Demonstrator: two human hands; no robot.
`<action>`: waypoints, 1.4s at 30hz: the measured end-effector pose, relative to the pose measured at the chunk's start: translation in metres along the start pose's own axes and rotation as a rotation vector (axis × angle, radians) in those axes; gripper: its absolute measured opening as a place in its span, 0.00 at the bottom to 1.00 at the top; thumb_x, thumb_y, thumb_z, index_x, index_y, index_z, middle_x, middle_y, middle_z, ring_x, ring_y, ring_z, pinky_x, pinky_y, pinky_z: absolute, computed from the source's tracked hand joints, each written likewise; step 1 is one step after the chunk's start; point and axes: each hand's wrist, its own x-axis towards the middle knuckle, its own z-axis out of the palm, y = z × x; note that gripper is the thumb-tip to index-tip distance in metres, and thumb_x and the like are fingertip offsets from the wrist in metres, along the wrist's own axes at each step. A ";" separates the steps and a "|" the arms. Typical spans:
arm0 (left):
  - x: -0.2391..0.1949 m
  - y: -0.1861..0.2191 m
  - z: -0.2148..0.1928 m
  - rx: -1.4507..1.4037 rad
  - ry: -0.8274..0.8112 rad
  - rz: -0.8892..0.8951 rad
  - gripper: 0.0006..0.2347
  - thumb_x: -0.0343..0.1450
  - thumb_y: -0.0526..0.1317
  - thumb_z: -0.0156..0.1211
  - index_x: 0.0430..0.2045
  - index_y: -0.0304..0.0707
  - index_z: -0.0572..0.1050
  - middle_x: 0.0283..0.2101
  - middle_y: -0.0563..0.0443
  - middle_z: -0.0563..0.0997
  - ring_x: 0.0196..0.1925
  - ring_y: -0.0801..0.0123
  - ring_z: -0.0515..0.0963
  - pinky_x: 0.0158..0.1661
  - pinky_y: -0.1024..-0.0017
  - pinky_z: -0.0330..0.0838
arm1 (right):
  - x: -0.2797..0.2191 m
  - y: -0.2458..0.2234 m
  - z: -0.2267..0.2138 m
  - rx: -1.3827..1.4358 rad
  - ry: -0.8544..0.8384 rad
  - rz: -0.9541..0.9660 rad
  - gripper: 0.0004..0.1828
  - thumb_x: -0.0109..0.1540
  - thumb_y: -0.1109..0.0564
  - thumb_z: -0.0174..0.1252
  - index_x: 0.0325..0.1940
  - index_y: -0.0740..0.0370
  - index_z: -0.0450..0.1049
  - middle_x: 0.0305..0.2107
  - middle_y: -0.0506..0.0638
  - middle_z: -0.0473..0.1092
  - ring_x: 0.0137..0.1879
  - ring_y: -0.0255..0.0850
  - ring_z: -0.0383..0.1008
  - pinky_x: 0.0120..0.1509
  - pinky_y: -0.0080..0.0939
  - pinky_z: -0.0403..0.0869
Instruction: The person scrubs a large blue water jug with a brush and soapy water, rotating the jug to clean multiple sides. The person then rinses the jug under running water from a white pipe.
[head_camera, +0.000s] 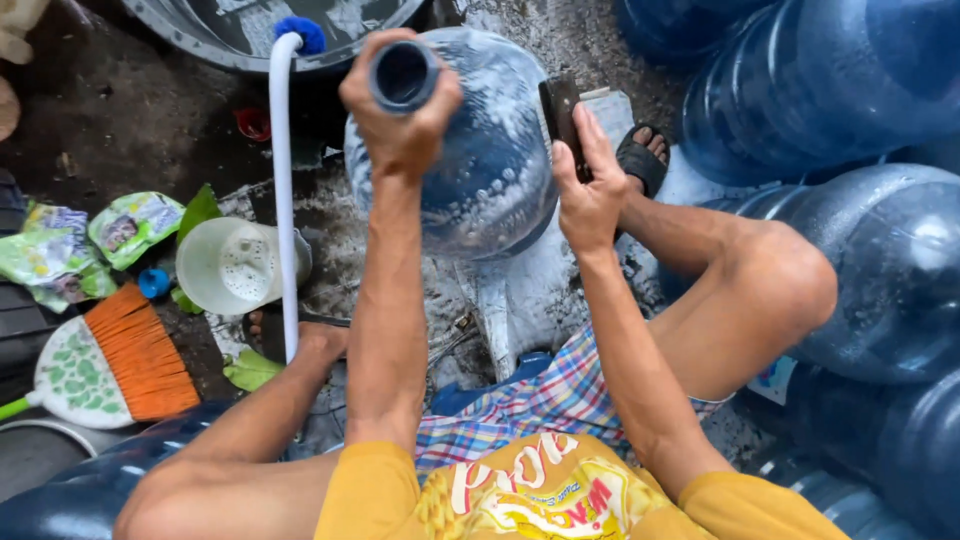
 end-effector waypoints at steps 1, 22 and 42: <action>0.001 0.000 -0.008 -0.015 0.089 0.027 0.07 0.59 0.32 0.60 0.26 0.38 0.70 0.25 0.51 0.75 0.25 0.67 0.75 0.27 0.72 0.73 | -0.002 0.009 0.010 0.094 0.051 0.082 0.20 0.65 0.55 0.51 0.60 0.65 0.64 0.57 0.59 0.64 0.65 0.45 0.62 0.70 0.42 0.61; -0.216 -0.106 -0.093 -0.832 1.274 -0.538 0.03 0.58 0.35 0.57 0.20 0.42 0.70 0.24 0.51 0.74 0.32 0.64 0.77 0.40 0.71 0.71 | -0.022 0.042 0.050 -0.051 -0.039 -0.168 0.21 0.61 0.54 0.62 0.58 0.57 0.70 0.54 0.54 0.67 0.61 0.48 0.67 0.70 0.49 0.56; -0.137 -0.045 -0.029 0.116 0.295 -0.844 0.37 0.65 0.49 0.61 0.63 0.45 0.42 0.57 0.28 0.58 0.60 0.37 0.65 0.59 0.55 0.63 | -0.073 -0.032 0.085 0.201 -0.369 -0.218 0.41 0.48 0.65 0.67 0.64 0.68 0.60 0.54 0.61 0.66 0.61 0.52 0.66 0.66 0.46 0.64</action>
